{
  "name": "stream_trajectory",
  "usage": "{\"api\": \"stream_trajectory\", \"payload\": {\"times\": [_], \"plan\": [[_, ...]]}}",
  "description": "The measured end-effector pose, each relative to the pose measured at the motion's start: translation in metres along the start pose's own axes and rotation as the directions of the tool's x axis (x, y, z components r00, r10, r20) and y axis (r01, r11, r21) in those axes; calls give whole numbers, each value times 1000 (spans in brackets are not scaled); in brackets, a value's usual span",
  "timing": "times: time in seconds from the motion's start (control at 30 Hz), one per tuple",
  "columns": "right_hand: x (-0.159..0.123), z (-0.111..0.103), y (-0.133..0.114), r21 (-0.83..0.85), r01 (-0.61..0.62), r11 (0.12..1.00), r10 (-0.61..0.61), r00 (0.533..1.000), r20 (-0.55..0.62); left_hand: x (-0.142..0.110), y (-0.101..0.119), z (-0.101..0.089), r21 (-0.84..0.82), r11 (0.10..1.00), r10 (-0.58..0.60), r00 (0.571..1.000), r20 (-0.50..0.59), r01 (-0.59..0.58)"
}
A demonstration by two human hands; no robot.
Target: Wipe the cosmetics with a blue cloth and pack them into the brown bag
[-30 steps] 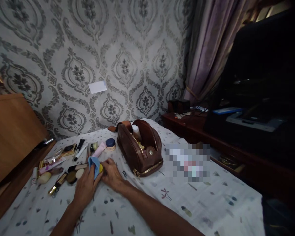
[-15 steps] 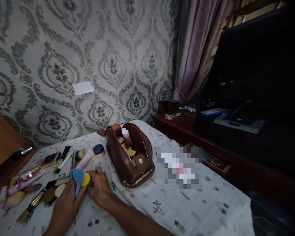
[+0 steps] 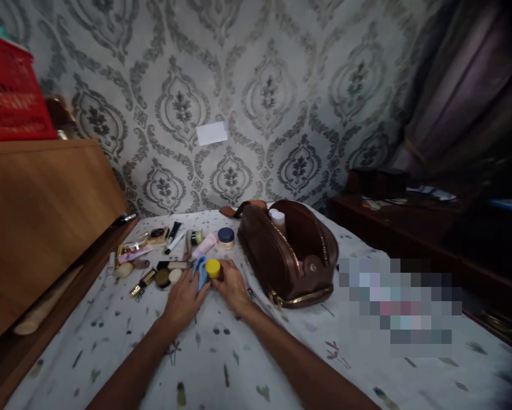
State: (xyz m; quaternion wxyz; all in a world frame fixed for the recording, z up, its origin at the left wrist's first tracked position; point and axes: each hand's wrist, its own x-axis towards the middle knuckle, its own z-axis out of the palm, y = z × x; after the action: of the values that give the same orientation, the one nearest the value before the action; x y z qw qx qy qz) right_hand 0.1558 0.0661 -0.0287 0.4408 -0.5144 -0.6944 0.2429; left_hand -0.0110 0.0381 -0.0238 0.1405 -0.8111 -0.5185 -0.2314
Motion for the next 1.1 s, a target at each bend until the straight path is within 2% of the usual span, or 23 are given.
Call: {"api": "stream_trajectory", "payload": {"times": [0.2, 0.4, 0.53, 0.93, 1.1], "plan": [[2, -2, 2, -35, 15, 999, -15, 1000, -21, -1, 3, -5, 77, 995, 68, 998, 18, -69], [1, -1, 3, -47, 38, 998, -38, 999, -4, -1, 6, -16, 43, 998, 44, 994, 100, -48], [0, 0, 6, 20, 36, 999, -36, 999, -14, -3, 8, -21, 36, 999, 25, 994, 102, -29], [-1, -1, 3, 5, 16, 1000, -15, 999, -41, -2, 10, -21, 22, 999, 40, 992, 120, -43], [9, 0, 7, -91, -19, 996, 15, 999, -40, -2, 8, -20, 12, 998, 63, 990, 126, -65]]}}
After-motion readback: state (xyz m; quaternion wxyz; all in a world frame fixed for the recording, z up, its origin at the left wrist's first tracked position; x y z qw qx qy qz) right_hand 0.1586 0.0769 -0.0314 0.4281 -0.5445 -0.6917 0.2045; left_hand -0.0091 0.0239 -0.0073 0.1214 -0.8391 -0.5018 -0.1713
